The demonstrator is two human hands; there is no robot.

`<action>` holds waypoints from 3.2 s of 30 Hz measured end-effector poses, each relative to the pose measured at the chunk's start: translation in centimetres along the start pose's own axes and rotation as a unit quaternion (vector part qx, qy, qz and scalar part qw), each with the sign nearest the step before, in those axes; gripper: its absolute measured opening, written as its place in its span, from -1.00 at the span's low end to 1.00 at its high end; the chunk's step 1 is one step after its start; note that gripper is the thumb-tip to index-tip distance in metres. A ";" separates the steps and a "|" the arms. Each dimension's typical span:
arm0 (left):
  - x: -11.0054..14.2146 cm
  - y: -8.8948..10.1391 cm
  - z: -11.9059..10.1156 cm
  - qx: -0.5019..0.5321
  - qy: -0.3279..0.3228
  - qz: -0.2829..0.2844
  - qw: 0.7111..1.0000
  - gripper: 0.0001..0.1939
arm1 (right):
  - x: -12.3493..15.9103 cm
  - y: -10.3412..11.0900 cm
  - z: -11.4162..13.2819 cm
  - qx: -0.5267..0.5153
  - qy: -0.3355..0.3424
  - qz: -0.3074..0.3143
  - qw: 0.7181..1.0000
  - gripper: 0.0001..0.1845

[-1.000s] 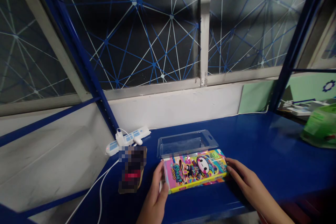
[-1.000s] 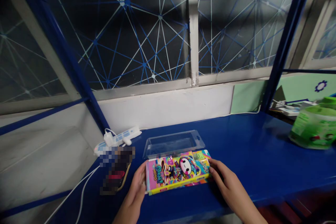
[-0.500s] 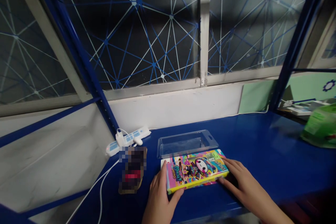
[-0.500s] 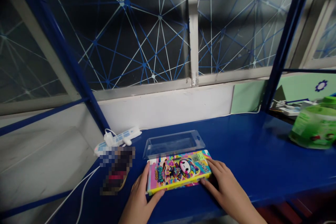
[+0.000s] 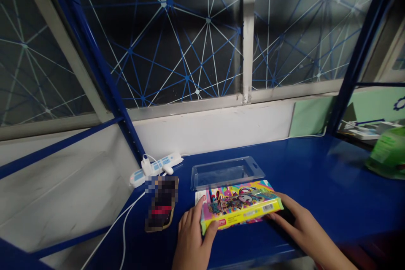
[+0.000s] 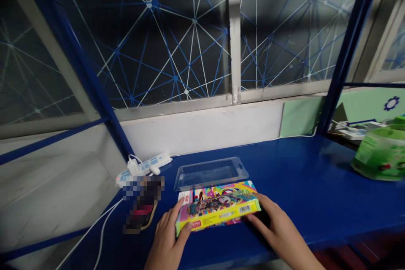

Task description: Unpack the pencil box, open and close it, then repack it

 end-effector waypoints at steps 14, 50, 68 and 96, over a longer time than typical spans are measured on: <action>0.0 0.0 -1.1 -0.011 -0.039 0.009 0.999 -0.38 | -0.2 0.1 0.0 -0.019 -0.016 0.018 1.000 -0.40; -0.2 0.7 -1.9 0.190 -0.115 0.116 0.968 -0.66 | 0.4 2.2 0.2 -0.220 0.021 0.129 0.967 -0.67; 0.0 -0.8 0.5 0.245 0.020 0.061 0.967 -0.20 | 0.2 1.6 0.3 -0.318 -0.105 0.083 0.939 -0.25; -13.5 1.0 1.8 -0.113 0.059 0.018 0.992 -0.20 | -17.2 -2.3 -2.4 0.004 0.079 0.077 0.994 -0.02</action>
Point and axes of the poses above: each hand's wrist, its own x-axis away from the middle knuckle, its own y-axis out of the back of the hand, z = x × y, the point moved 3 cm from there along -x, towards the middle knuckle, and after that the axes turned 5 degrees about x, right-handed, at the moved point
